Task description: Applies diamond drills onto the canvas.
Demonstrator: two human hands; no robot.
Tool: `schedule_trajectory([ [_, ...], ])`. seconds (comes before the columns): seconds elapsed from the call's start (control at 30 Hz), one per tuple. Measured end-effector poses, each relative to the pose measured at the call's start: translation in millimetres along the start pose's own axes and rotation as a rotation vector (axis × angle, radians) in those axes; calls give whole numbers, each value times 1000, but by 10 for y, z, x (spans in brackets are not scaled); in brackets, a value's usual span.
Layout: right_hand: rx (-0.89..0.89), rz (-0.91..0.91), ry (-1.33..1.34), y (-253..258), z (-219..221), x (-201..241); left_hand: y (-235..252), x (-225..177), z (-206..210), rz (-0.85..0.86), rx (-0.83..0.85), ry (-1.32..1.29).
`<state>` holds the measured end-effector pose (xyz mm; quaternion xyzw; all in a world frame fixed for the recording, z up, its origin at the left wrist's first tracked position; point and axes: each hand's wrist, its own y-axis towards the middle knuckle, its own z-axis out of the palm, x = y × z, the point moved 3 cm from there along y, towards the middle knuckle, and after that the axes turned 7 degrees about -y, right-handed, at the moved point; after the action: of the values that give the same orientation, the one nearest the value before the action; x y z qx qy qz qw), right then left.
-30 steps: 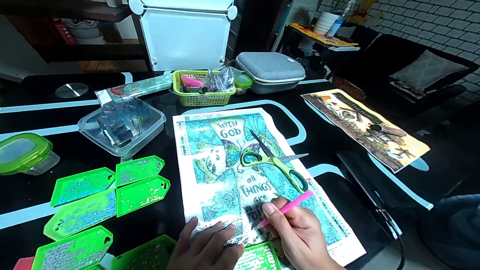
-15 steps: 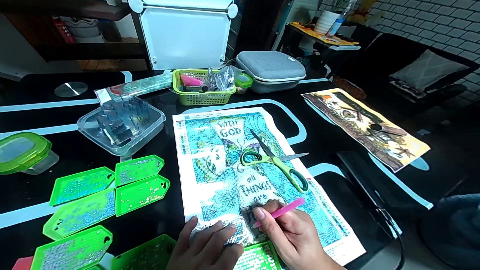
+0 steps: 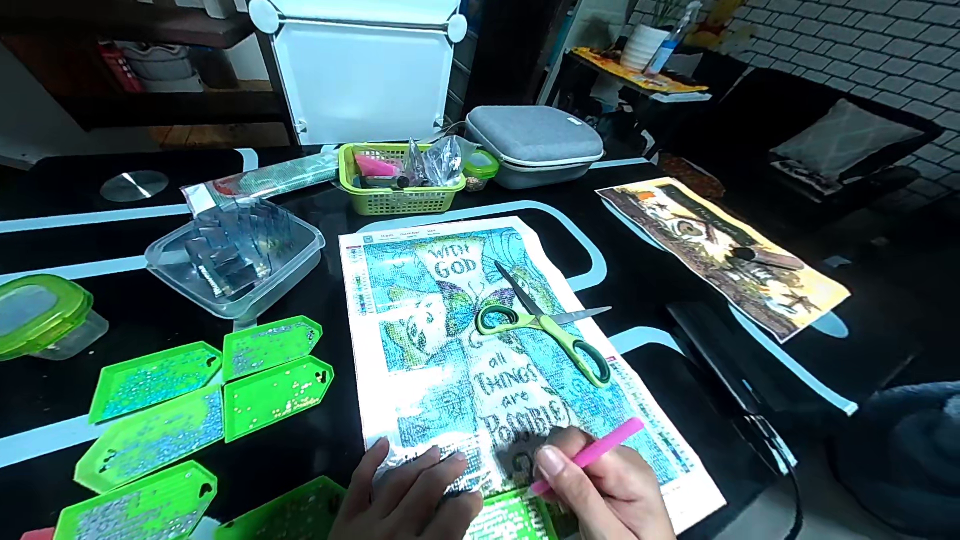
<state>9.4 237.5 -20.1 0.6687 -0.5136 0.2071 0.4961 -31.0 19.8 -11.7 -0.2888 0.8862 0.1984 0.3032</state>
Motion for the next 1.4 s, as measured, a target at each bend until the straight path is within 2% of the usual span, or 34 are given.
schedule_trajectory([
  [0.57, 60, -74, -75, -25, 24, 11, -5, 0, 1, 7, -4, 19],
  [0.83, -56, 42, 86, 58, 36, -79, -7, 2, 9, 13, -21, 18],
  [1.03, -51, -15, -36, 114, 95, -118, -6, 1, 4, 10, -18, 13],
  [1.4, -27, -48, -107, 112, 110, -118, -10, -1, 17, 6, -23, 26],
])
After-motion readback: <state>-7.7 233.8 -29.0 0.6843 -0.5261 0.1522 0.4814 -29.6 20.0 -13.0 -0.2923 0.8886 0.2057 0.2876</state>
